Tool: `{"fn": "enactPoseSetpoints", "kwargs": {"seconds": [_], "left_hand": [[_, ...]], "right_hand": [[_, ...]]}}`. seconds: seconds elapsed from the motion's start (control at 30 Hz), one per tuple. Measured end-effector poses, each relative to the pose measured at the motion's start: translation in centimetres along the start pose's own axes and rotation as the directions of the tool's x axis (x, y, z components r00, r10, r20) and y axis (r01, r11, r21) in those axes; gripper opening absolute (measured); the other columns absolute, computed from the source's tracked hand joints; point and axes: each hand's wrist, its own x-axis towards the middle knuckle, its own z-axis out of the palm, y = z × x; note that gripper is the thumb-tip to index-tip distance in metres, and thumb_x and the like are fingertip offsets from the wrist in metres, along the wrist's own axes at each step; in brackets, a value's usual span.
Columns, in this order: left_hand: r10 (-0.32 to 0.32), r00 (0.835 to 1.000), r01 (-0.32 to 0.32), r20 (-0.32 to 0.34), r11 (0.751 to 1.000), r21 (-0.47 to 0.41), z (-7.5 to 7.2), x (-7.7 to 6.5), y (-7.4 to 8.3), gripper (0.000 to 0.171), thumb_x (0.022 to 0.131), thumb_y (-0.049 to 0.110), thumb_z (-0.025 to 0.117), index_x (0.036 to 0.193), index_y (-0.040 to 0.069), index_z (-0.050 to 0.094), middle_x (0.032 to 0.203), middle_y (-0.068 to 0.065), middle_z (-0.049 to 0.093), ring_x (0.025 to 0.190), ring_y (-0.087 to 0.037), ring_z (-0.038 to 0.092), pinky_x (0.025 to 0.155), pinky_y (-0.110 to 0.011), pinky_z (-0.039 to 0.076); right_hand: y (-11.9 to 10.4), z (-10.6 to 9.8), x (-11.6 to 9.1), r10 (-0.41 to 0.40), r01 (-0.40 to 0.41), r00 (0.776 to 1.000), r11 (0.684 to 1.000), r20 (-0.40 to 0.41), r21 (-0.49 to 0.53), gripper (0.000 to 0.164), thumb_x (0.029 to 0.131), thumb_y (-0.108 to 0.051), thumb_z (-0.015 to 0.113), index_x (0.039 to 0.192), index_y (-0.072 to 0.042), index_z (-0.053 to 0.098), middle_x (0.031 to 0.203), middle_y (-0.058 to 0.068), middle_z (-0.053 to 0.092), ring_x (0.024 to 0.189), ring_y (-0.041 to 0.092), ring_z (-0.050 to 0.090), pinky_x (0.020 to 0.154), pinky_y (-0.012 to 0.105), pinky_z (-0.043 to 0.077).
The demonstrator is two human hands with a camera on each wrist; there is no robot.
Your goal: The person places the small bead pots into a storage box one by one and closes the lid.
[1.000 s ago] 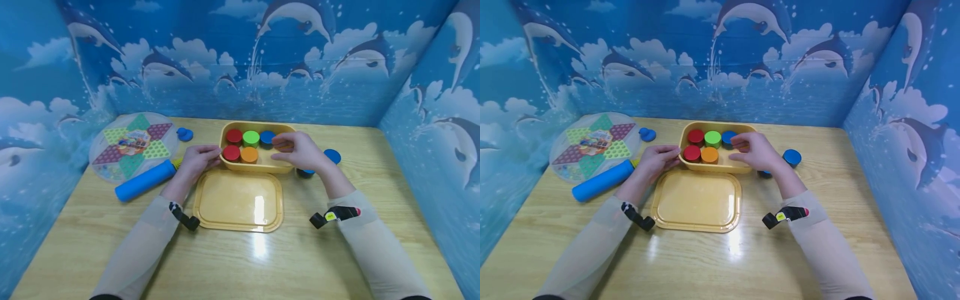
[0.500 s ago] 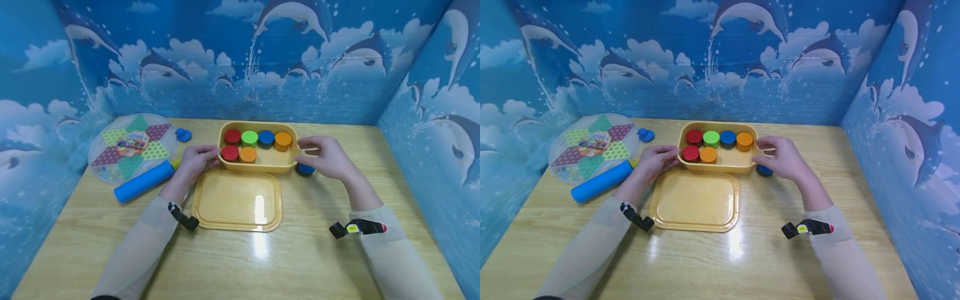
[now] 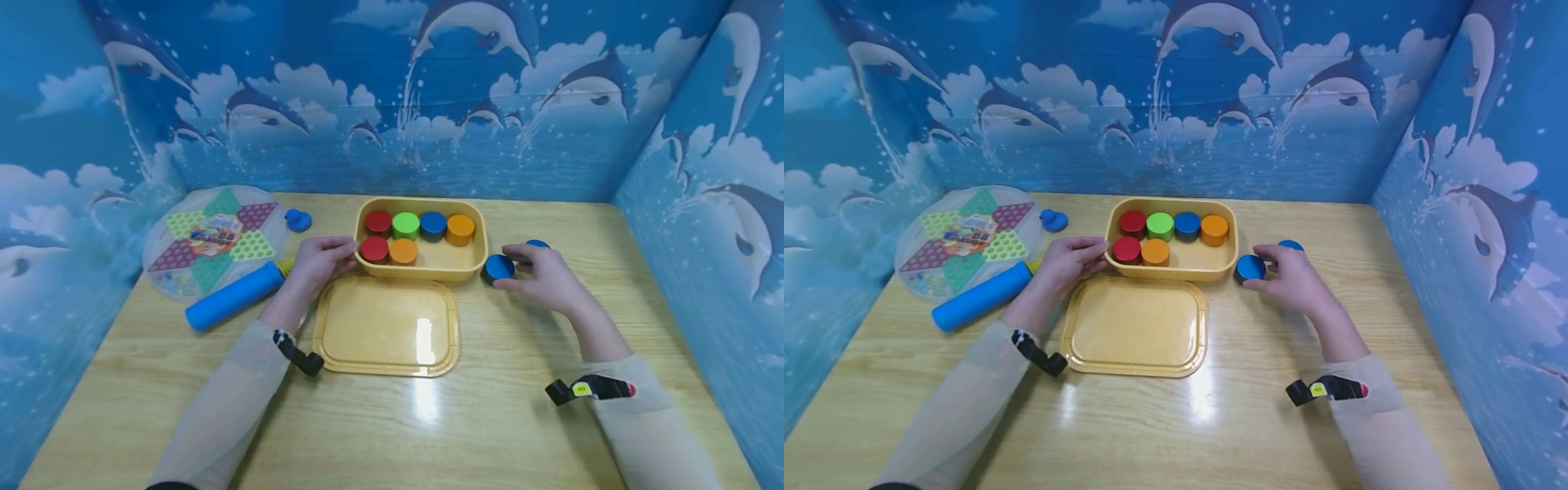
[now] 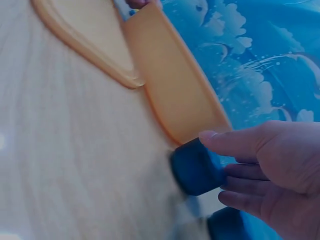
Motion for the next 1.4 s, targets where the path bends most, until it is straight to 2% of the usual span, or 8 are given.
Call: {"fn": "enactPoseSetpoints", "kwargs": {"seconds": [0.17,0.43,0.7,1.03,1.2,1.4], "left_hand": [[0.007,1.000,-0.007,0.002,1.000,-0.001,-0.1,0.1,-0.1,0.034,0.100,0.016,0.076,0.132,0.006,0.073,0.125,-0.014,0.070,0.101,-0.022,0.074,0.086,-0.029,0.064],[0.001,1.000,-0.001,0.000,1.000,0.004,-0.1,0.2,-0.2,0.033,0.100,0.017,0.076,0.131,0.007,0.074,0.125,-0.013,0.069,0.103,-0.022,0.073,0.086,-0.030,0.064],[-0.004,1.000,0.004,0.011,1.000,-0.014,-0.1,0.4,-0.3,0.033,0.099,0.016,0.077,0.131,0.007,0.074,0.126,-0.013,0.069,0.103,-0.022,0.073,0.086,-0.030,0.064],[-0.007,1.000,0.007,0.004,1.000,-0.015,-0.3,0.2,0.0,0.034,0.100,0.015,0.077,0.132,0.006,0.073,0.126,-0.013,0.069,0.102,-0.021,0.074,0.086,-0.030,0.064],[0.001,1.000,-0.001,0.008,1.000,-0.016,-0.2,0.2,-0.1,0.034,0.099,0.015,0.077,0.131,0.006,0.073,0.126,-0.014,0.069,0.101,-0.022,0.073,0.086,-0.030,0.064],[-0.003,1.000,0.003,0.009,1.000,-0.017,-0.2,0.2,-0.1,0.033,0.099,0.015,0.077,0.131,0.006,0.074,0.125,-0.013,0.070,0.101,-0.022,0.073,0.086,-0.030,0.064]], "right_hand": [[0.6,1.0,0.3,0.027,-0.027,1.000,0.999,0.003,-0.021,0.071,0.093,-0.018,0.085,0.151,0.006,0.051,0.148,0.029,0.054,0.132,0.046,0.057,0.105,0.057,0.054],[1.1,1.9,0.6,0.041,-0.041,0.999,0.999,-0.013,-0.022,0.072,0.095,-0.015,0.084,0.153,0.006,0.047,0.152,0.030,0.050,0.136,0.048,0.053,0.108,0.060,0.050],[0.8,1.3,0.0,0.040,-0.041,0.999,0.998,-0.031,-0.045,0.070,0.095,-0.018,0.084,0.151,0.005,0.050,0.148,0.030,0.053,0.131,0.047,0.056,0.105,0.061,0.053],[-1.7,-1.7,-0.4,-0.024,0.021,0.997,0.999,-0.069,-0.041,0.067,0.093,-0.010,0.083,0.150,0.007,0.051,0.146,0.031,0.054,0.126,0.049,0.059,0.101,0.062,0.055],[-3.0,-2.8,0.4,-0.060,0.058,0.995,0.998,-0.077,-0.019,0.066,0.092,-0.007,0.083,0.149,0.006,0.053,0.145,0.028,0.056,0.125,0.046,0.060,0.100,0.059,0.056],[-5.3,-2.9,1.9,-0.077,0.077,0.996,0.997,-0.037,-0.005,0.065,0.091,-0.008,0.084,0.147,0.004,0.054,0.143,0.023,0.058,0.127,0.041,0.058,0.101,0.057,0.056]]}}
